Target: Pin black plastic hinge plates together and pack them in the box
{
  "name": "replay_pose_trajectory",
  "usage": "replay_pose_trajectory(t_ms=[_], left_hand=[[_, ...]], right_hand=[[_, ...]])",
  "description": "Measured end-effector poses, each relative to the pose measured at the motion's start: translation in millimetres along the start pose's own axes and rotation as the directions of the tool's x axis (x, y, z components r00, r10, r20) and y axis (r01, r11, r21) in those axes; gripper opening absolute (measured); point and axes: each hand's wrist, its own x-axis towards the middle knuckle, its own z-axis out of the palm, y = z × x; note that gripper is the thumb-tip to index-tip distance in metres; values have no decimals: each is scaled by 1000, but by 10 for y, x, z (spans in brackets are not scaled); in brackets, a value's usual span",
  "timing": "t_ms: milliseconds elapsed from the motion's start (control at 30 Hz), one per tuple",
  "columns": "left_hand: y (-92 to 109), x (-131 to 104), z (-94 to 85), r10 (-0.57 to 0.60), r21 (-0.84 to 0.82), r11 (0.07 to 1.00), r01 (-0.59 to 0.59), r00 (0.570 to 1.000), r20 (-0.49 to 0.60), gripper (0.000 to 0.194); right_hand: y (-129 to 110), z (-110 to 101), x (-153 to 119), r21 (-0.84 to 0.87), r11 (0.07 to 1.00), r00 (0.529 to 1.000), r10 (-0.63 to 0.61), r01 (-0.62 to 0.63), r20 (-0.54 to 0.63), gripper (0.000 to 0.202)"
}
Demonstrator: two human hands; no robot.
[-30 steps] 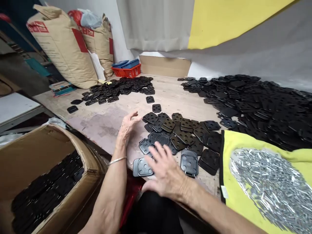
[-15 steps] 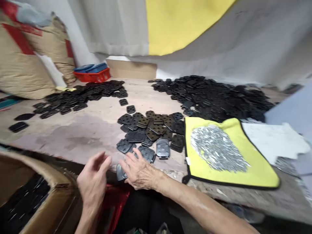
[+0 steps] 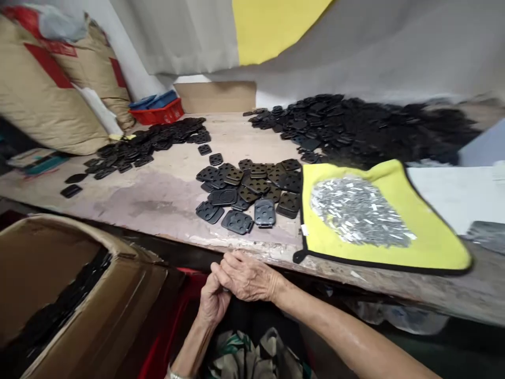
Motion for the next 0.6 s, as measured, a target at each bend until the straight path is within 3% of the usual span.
replay_pose_trajectory(t_ms=[100,233,333,433,600], left_hand=[[68,-45,-255,-30,44,999,29,999,16,50],[69,-32,-482,-20,130,991,20,1000,-2,33],[42,35,-576,40,189,981,-39,999,-2,25],[58,83,-556,48,281,958,-61,997,55,14],[140,193,-231,-60,520,851,-69,972,227,31]], right_hand=[[-134,123,-30,11,999,999,-32,32,1,33],[-408,304,-176,89,996,998,-29,24,47,29],[-540,382,-288,104,995,1000,10,-9,-10,32],[-549,405,-351,92,996,994,21,-11,-104,35],[-498,393,-414,107,994,982,49,-30,-183,36]])
